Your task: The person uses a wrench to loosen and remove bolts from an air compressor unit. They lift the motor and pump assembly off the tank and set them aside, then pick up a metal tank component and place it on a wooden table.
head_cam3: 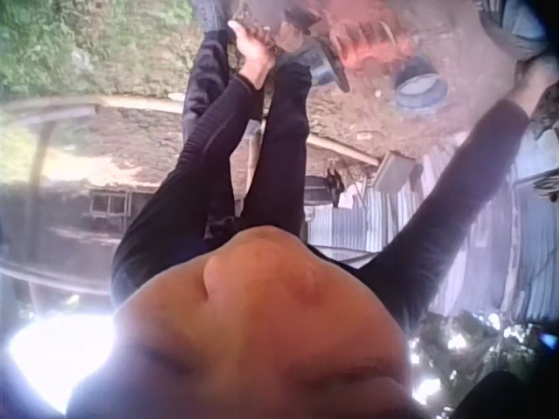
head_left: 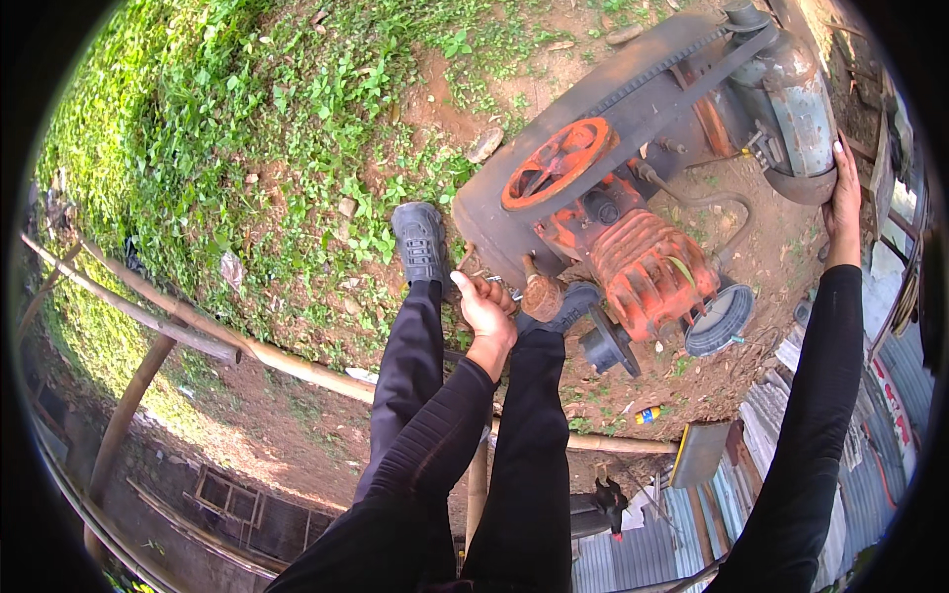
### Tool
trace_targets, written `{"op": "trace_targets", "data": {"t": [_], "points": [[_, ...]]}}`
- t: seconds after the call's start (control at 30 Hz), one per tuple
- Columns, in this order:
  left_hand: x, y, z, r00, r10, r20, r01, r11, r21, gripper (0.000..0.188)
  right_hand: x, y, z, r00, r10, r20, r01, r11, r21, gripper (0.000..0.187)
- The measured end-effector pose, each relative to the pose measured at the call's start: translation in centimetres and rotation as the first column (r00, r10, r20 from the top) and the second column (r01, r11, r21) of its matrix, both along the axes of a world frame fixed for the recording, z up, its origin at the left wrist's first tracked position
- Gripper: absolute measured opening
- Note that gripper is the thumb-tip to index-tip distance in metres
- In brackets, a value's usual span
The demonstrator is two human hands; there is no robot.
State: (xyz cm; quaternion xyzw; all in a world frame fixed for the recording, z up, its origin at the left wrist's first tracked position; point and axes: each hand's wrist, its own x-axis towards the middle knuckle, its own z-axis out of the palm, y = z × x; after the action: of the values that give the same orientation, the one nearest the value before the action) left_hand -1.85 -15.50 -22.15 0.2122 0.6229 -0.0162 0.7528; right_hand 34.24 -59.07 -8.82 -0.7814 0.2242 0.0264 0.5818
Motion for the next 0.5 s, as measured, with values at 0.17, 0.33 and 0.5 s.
{"op": "trace_targets", "data": {"t": [0.17, 0.33, 0.5], "points": [[-0.5, 1.3, -0.2, 0.997, -0.064, 0.043, 0.067, 0.995, -0.073, 0.065, -1.0, 1.8, 0.9, 1.000, -0.015, 0.011, 0.015, 1.000, -0.022, 0.065], [-2.1, 2.3, -0.6, 0.977, -0.168, 0.134, 0.184, 0.976, -0.117, 0.061, -4.7, 6.3, 2.6, 0.985, -0.161, 0.062, 0.172, 0.881, -0.440, 0.073], [-2.6, 4.3, -0.4, 0.942, -0.229, 0.244, 0.276, 0.944, -0.182, 0.053, -15.9, 24.3, 9.5, 0.998, 0.042, -0.050, -0.058, 0.912, -0.406, 0.058]]}}
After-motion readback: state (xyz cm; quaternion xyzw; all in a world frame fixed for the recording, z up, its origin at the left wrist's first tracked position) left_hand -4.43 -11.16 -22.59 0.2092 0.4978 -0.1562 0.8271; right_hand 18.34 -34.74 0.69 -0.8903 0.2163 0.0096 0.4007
